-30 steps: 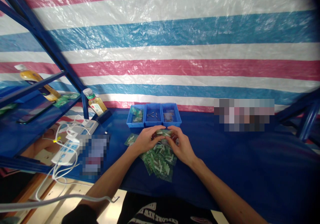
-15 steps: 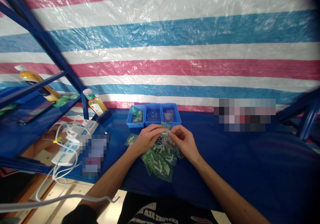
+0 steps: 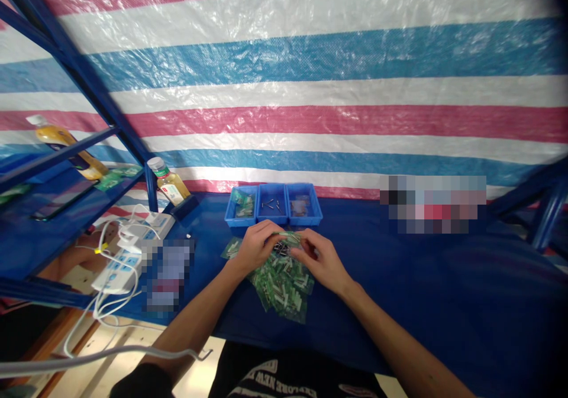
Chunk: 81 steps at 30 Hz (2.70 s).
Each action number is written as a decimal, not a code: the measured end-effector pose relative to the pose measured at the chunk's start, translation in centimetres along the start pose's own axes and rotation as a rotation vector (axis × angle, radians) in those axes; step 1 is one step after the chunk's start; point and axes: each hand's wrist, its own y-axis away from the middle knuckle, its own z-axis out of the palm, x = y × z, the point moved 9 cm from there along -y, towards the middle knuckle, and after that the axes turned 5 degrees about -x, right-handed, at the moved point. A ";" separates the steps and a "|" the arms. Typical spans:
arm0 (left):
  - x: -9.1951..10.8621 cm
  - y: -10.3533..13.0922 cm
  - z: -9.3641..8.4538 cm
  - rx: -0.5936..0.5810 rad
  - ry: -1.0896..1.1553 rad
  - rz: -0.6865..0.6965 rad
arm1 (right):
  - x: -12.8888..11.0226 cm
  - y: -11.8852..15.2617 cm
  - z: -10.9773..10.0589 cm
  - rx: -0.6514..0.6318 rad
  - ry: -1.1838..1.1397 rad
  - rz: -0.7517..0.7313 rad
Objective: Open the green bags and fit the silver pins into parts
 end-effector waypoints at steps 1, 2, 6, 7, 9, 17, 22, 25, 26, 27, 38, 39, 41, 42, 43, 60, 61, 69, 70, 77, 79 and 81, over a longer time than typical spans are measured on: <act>-0.1 0.1 0.2 -0.018 -0.003 -0.008 | -0.2 0.0 -0.1 0.019 0.046 -0.014; -0.2 0.1 0.4 -0.040 -0.006 -0.014 | -0.4 0.0 -0.3 0.036 0.073 -0.022; -0.2 0.2 1.1 -0.124 -0.012 -0.036 | -0.5 -0.1 -0.5 0.041 0.107 -0.030; -0.2 0.2 1.2 -0.136 -0.011 -0.034 | -0.4 -0.1 -0.5 0.038 0.108 -0.034; -0.1 0.2 1.2 -0.143 -0.008 -0.023 | -0.2 0.0 -0.4 0.038 0.102 -0.032; 0.7 0.0 1.6 -0.199 -0.037 0.030 | 0.6 0.1 -0.1 0.055 0.078 0.022; 0.8 0.0 2.0 -0.222 -0.051 0.033 | 0.2 0.1 -0.3 0.071 0.117 -0.016; 0.7 0.1 1.9 -0.213 -0.044 0.026 | 0.3 0.2 -0.1 0.064 0.124 -0.008; 0.6 0.1 1.9 -0.210 -0.043 0.021 | 0.3 0.2 0.0 0.059 0.124 -0.003; 0.5 0.1 1.9 -0.207 -0.044 0.015 | 0.2 0.2 0.0 0.055 0.122 -0.001; 0.5 -0.1 2.0 -0.199 -0.068 0.005 | -0.4 0.2 -0.1 0.057 0.134 -0.047; 0.5 -0.1 2.0 -0.201 -0.065 0.007 | -0.3 0.2 -0.1 0.058 0.135 -0.045; 0.6 -0.1 2.0 -0.201 -0.057 0.011 | -0.2 0.2 -0.1 0.064 0.136 -0.041; 0.6 -0.1 1.9 -0.198 -0.053 0.011 | -0.3 0.2 -0.1 0.066 0.136 -0.040; 0.6 -0.1 1.8 -0.194 -0.049 0.008 | -0.3 0.3 -0.1 0.069 0.138 -0.041; -0.2 -0.1 1.7 -0.184 0.037 -0.066 | -0.2 0.1 0.2 0.052 0.176 -0.062; -0.1 -0.1 1.7 -0.189 0.030 -0.057 | -0.1 0.1 0.2 0.048 0.174 -0.060; 0.3 -0.3 1.7 -0.183 0.029 -0.020 | 0.0 0.1 0.4 0.025 0.161 -0.050; 0.3 -0.3 1.6 -0.175 0.029 -0.021 | 0.0 0.1 0.3 0.026 0.157 -0.046; 0.6 -0.3 1.4 -0.167 0.021 -0.004 | -0.2 0.2 -0.1 0.066 0.157 -0.062; 0.9 -0.4 1.5 -0.175 0.020 0.013 | -0.4 0.3 -0.1 0.070 0.154 -0.079; 1.1 -0.5 1.5 -0.176 0.022 0.031 | -0.5 0.3 -0.1 0.071 0.150 -0.091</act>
